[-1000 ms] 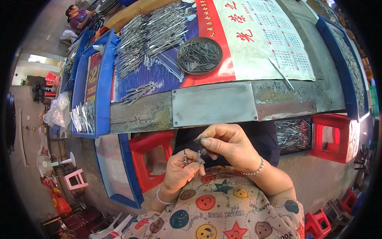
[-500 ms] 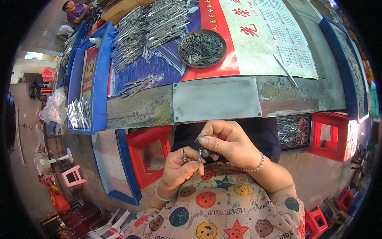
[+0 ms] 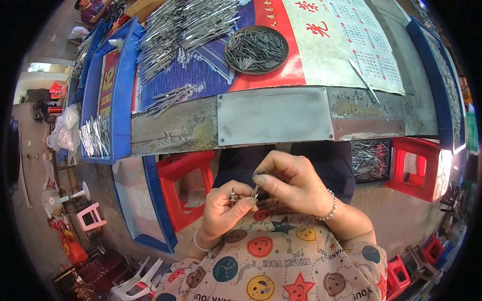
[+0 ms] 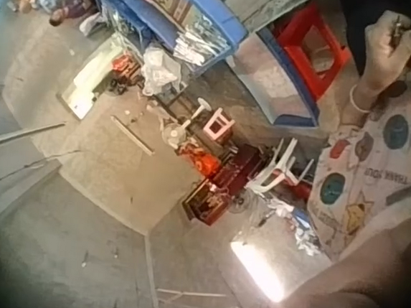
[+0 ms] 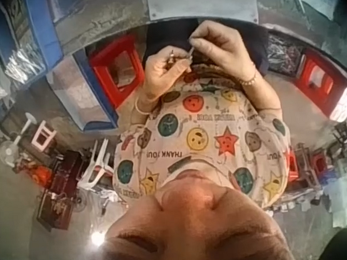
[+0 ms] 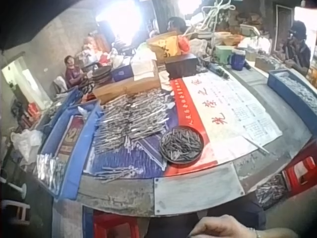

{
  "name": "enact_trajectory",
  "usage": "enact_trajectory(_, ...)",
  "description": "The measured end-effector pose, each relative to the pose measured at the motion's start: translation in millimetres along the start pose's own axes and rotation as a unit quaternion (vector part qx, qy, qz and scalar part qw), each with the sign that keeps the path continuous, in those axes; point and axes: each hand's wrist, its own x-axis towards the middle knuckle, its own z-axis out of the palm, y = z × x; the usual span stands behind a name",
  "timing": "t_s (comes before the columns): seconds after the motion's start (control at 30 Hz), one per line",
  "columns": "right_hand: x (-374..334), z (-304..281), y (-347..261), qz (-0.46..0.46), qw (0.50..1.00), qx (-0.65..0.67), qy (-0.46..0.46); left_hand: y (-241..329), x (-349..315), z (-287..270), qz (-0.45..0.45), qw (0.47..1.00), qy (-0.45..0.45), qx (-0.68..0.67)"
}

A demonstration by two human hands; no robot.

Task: Assembling small metal key components at a workbench in a workshop.

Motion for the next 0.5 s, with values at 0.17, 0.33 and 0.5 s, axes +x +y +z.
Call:
enact_trajectory(0.17, -1, -2, 8, -0.038, 0.998, 0.019, 0.040, 8, 3, 2, 0.095, 0.980, 0.057, 0.163)
enact_trajectory(0.33, 0, 0, 9, -0.052, 0.997, -0.039, 0.042, 6, 0, 6, 0.147, 0.953, 0.092, 0.247)
enact_trajectory(0.5, 1, 0, 12, -0.047, 0.995, -0.084, 0.026, 0, -2, 7, 0.175, 0.931, 0.112, 0.299)
